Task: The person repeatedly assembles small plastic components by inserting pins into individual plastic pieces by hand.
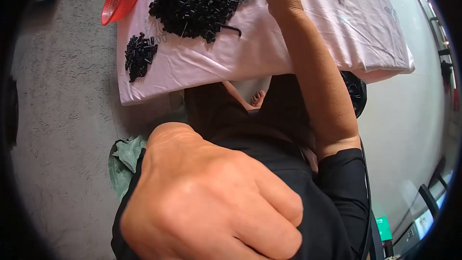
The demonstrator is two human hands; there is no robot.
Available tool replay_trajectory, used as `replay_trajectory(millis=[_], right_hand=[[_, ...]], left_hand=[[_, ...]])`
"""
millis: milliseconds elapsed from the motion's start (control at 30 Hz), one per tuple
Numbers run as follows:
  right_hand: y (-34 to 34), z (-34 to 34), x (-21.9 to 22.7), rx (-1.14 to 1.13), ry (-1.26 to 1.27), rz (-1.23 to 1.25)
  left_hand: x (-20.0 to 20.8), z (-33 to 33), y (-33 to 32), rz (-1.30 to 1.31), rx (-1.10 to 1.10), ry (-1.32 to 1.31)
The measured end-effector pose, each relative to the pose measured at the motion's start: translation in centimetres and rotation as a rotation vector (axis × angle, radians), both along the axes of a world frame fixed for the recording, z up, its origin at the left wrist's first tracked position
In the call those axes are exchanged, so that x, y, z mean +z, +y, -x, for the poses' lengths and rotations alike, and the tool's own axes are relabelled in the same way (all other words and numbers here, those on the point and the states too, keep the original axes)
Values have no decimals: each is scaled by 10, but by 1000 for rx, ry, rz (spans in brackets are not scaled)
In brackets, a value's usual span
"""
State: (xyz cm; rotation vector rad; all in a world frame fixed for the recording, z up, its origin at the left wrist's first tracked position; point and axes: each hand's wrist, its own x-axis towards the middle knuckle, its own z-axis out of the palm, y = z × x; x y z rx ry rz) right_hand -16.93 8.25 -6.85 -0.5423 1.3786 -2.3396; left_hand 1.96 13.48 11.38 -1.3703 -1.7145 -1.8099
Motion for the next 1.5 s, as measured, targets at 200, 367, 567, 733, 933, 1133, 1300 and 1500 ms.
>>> replay_trajectory(millis=[200, 367, 567, 733, 933, 1133, 1300, 1500], right_hand=[[0, 3, 2, -62, -34, 19], [-2, 5, 4, -107, -55, 46], [4, 7, 6, -152, -40, 42], [-5, 7, -6, -156, -59, 77], [-6, -6, 18, -133, -136, 98], [11, 5, 12, -228, -101, 91], [-1, 18, -5, -256, -95, 144], [3, 19, -2, -284, -174, 163]], left_hand=[[-5, 3, 5, -159, -74, -17], [-41, -1, 31, -849, -211, -316], [-11, -24, 13, -457, -291, -766], [-8, -33, 31, -572, -511, -917], [-6, -41, 44, -690, -726, -1163], [-37, -11, -19, -409, -450, -412], [-75, -8, -79, -82, 788, -398], [-123, 45, -98, 540, 1307, -508]])
